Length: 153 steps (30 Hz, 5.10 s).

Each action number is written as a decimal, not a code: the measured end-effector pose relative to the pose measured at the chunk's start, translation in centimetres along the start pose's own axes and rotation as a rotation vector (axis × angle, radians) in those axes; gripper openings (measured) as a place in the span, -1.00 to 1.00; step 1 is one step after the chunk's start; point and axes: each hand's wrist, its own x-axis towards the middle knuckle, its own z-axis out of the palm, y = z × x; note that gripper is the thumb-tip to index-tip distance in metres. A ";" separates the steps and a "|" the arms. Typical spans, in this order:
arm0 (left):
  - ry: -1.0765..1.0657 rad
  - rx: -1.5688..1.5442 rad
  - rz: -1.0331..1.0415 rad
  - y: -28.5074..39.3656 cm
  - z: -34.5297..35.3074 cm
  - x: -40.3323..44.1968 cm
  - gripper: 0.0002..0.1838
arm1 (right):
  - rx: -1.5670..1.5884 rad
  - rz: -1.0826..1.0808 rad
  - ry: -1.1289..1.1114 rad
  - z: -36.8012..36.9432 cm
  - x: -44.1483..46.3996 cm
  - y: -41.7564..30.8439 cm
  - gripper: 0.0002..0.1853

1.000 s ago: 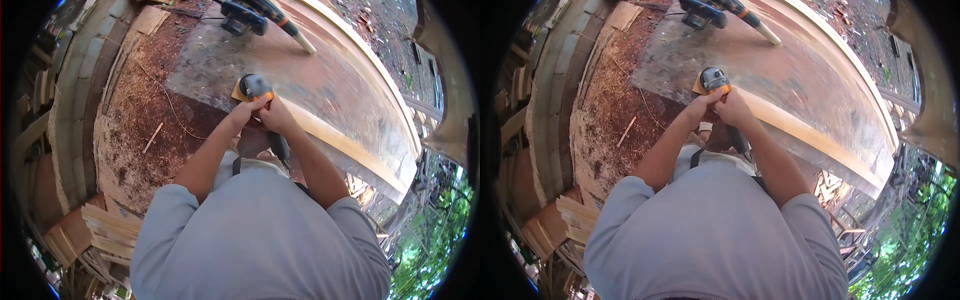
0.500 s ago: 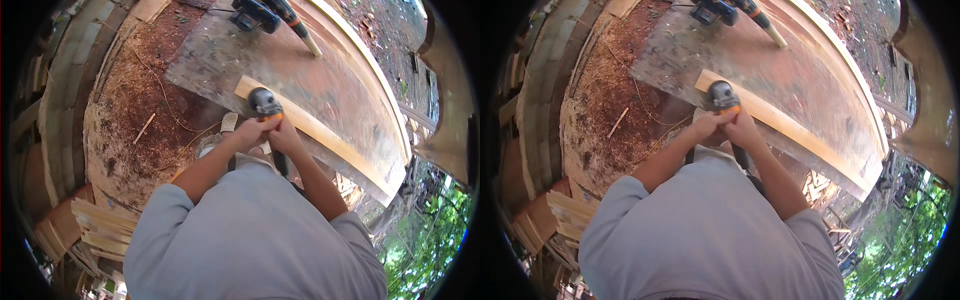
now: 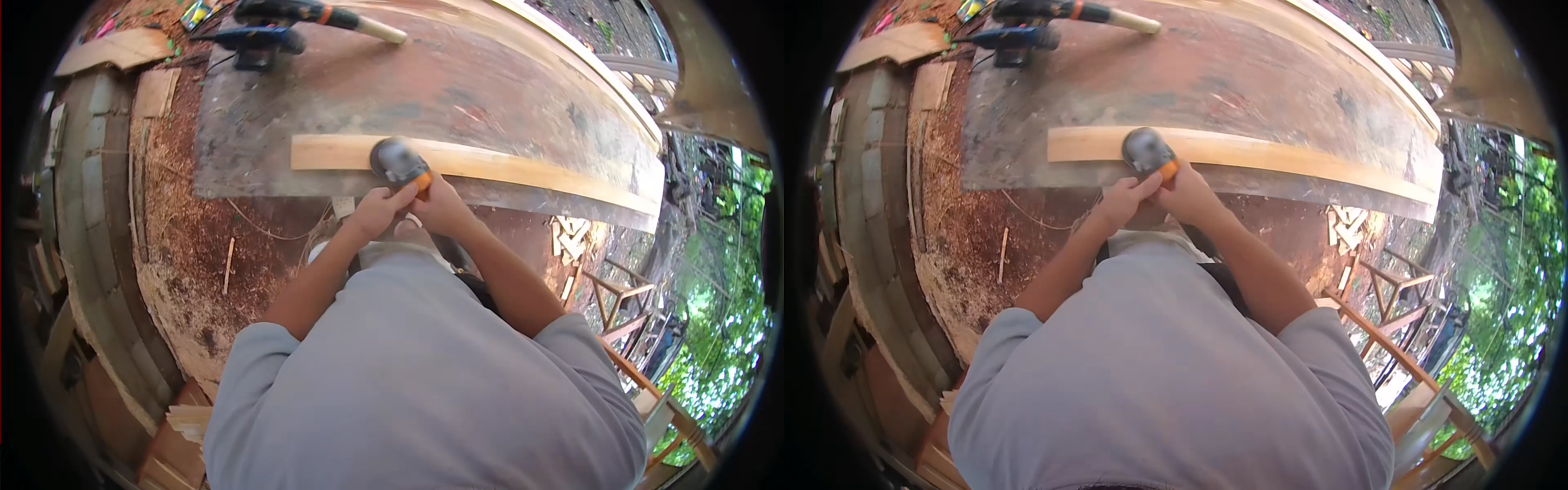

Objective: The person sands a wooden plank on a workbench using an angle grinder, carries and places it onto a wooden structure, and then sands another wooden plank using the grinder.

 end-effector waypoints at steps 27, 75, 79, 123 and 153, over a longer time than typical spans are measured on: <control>1.124 1.581 0.331 2.9 -7.1 10.6 -0.25 | 0.249 0.432 0.696 -25.1 -9.6 21.6 -0.69; 0.717 0.943 0.898 4.8 -10.8 11.1 -0.61 | 0.115 0.281 0.279 -4.8 -0.7 3.2 -0.52; 0.842 1.386 0.610 4.1 -3.3 14.2 -0.39 | 0.213 0.337 0.416 -10.8 -3.3 7.3 -0.57; 0.654 0.917 0.842 6.9 -3.6 14.4 -0.46 | 0.235 0.300 0.616 -9.6 -3.3 10.4 -0.49; 0.505 1.736 0.638 3.9 17.4 25.9 -0.39 | 0.313 0.653 0.628 -39.1 -7.1 36.6 -0.61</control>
